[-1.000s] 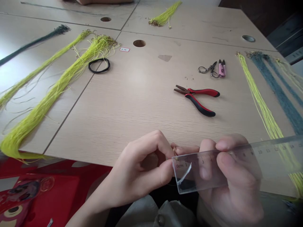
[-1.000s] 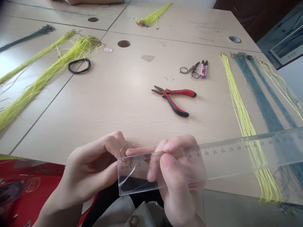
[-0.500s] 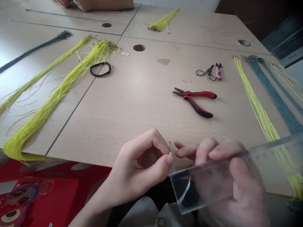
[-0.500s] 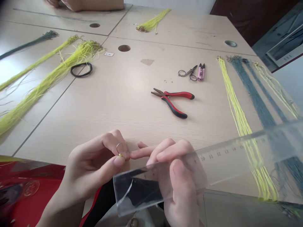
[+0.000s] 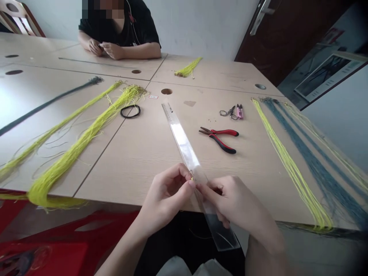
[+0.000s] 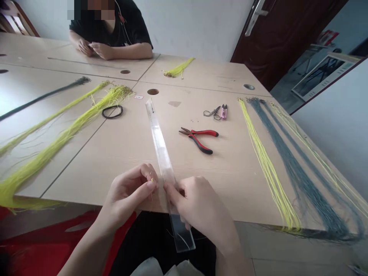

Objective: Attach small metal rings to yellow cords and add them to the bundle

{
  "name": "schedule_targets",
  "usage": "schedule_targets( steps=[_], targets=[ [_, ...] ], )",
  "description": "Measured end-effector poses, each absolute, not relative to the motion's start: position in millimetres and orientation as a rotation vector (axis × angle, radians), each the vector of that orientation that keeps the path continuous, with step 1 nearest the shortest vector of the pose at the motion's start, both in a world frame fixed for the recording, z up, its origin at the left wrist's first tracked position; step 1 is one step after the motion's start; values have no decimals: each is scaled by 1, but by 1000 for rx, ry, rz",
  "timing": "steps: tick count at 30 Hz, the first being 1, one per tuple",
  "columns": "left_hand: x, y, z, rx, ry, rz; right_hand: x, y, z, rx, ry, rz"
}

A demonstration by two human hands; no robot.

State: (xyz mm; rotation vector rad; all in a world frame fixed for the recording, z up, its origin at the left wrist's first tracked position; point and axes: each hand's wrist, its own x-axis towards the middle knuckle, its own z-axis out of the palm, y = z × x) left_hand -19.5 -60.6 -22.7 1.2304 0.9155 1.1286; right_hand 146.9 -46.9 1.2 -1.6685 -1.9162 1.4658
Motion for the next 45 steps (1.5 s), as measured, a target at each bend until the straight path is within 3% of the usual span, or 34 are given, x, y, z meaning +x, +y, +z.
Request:
schedule_targets(
  steps=[7,13,27,45],
  targets=[
    [-18,-62,-25,1369,1035,1096,145,-53,-1,-1747,-1892,578],
    [-11,-66,-24,1574,1171,1017,134,-68,4,-1447,-1695,1033],
    [-8,-99,-5,1305,754,1309,140,-98,5,-880,-1415,1274],
    [3,-123,15,1586,1013,1332,138,-115,5,-752,-1550,534]
  ],
)
